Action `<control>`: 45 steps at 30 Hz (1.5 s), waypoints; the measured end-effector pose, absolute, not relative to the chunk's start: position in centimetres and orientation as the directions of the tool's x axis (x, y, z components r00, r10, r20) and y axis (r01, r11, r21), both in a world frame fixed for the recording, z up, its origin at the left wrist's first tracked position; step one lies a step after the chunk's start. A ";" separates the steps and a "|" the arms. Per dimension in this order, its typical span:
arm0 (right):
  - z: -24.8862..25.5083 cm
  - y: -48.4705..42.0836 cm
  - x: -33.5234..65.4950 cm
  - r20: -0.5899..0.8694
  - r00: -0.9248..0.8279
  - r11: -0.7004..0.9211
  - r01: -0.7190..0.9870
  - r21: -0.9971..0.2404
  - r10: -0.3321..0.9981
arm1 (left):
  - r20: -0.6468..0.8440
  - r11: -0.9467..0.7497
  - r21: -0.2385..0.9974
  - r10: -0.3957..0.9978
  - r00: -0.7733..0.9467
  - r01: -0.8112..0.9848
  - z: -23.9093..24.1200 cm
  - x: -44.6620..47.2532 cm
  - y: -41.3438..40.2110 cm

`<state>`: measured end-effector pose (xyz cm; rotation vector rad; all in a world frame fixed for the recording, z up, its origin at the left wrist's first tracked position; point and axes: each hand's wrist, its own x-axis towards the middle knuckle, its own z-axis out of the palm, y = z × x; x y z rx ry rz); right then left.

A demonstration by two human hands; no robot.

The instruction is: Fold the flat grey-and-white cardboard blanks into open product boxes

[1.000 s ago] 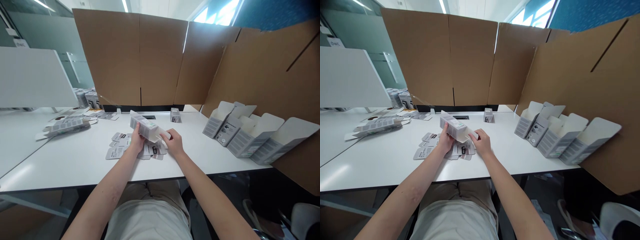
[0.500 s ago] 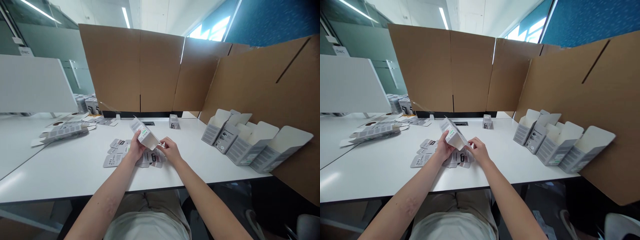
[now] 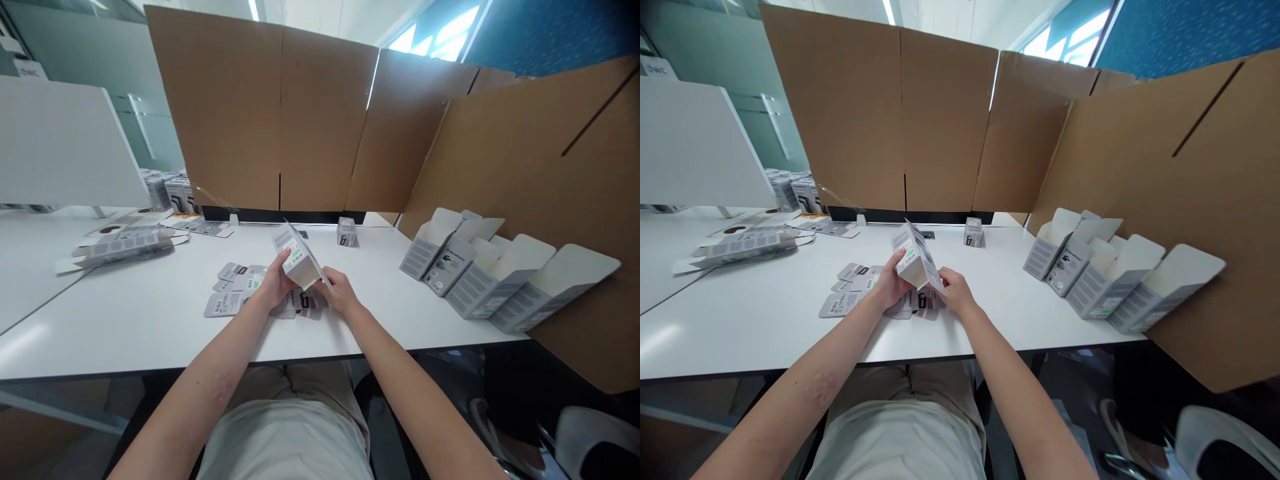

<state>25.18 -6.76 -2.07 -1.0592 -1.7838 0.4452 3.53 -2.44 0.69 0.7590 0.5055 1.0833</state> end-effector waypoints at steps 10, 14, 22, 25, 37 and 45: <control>-2.2 -7.0 25.0 0.449 -0.136 0.459 0.451 -0.766 0.883 | 0.019 0.267 0.783 0.893 0.450 -0.562 1.1 3.9 -3.1; -2.8 -6.8 25.0 0.419 -0.109 0.418 0.475 -0.774 0.901 | 0.039 0.263 0.789 0.880 0.473 -0.555 0.8 3.9 -2.9; -2.6 -7.1 24.8 0.435 -0.111 0.436 0.448 -0.781 0.894 | 0.042 0.252 0.808 0.877 0.479 -0.532 0.3 4.0 -2.7; -2.4 -7.2 24.6 0.434 -0.104 0.432 0.443 -0.786 0.895 | 0.039 0.245 0.812 0.883 0.468 -0.530 0.3 4.0 -2.8; -3.5 -6.6 25.1 0.356 -0.082 0.356 0.425 -0.833 0.931 | 0.049 0.241 0.802 0.885 0.463 -0.546 0.6 3.9 -3.1; -3.8 -6.7 24.9 0.351 -0.095 0.362 0.322 -0.875 0.932 | 0.102 0.212 0.832 0.850 0.517 -0.513 0.4 4.1 -3.5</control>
